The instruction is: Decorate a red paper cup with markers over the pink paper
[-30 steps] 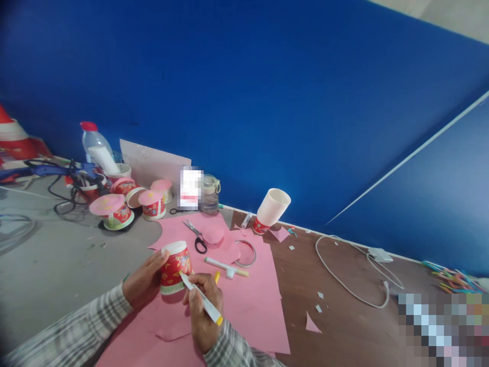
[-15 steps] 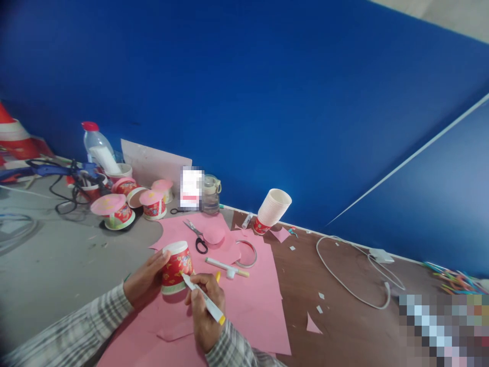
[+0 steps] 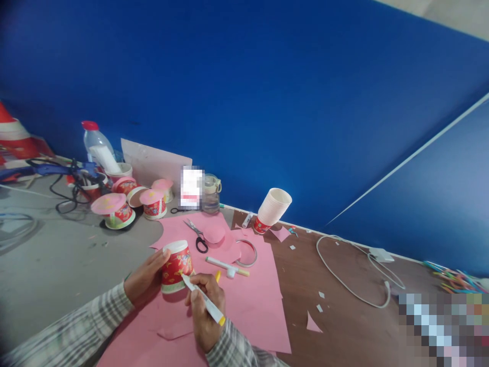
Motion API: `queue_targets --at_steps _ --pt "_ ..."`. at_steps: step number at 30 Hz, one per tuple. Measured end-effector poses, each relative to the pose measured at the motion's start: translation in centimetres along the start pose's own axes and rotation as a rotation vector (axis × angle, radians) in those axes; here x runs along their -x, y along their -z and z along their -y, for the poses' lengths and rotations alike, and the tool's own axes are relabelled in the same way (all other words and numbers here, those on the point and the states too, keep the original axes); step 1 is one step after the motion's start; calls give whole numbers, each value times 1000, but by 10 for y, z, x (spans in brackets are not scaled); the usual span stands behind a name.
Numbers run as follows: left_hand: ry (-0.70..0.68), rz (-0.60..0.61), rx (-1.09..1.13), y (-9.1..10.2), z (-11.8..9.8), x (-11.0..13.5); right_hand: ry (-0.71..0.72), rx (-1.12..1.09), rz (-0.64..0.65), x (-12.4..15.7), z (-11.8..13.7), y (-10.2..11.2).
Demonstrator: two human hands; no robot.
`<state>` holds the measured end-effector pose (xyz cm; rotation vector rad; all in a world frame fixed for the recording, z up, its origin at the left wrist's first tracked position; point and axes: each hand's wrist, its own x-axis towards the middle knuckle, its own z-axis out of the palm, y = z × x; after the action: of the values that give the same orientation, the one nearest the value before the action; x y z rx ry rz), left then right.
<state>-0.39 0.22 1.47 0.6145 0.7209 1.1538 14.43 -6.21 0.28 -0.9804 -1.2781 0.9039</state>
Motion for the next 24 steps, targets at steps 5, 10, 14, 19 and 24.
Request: queue_targets --at_steps 5,10,14,19,24 --pt "-27 -24 -25 -1 -1 1 -19 -32 -28 -1 -1 0" --pt "-19 -35 -28 1 0 0 -6 -29 -31 -2 0 0" --pt "-5 -30 -21 2 2 -1 14 -14 -36 -3 1 -1" --pt "-14 -41 -35 1 1 -1 5 -9 -35 -3 2 -1" --pt "-14 -8 -36 1 0 0 -1 -8 -45 -3 -1 0"
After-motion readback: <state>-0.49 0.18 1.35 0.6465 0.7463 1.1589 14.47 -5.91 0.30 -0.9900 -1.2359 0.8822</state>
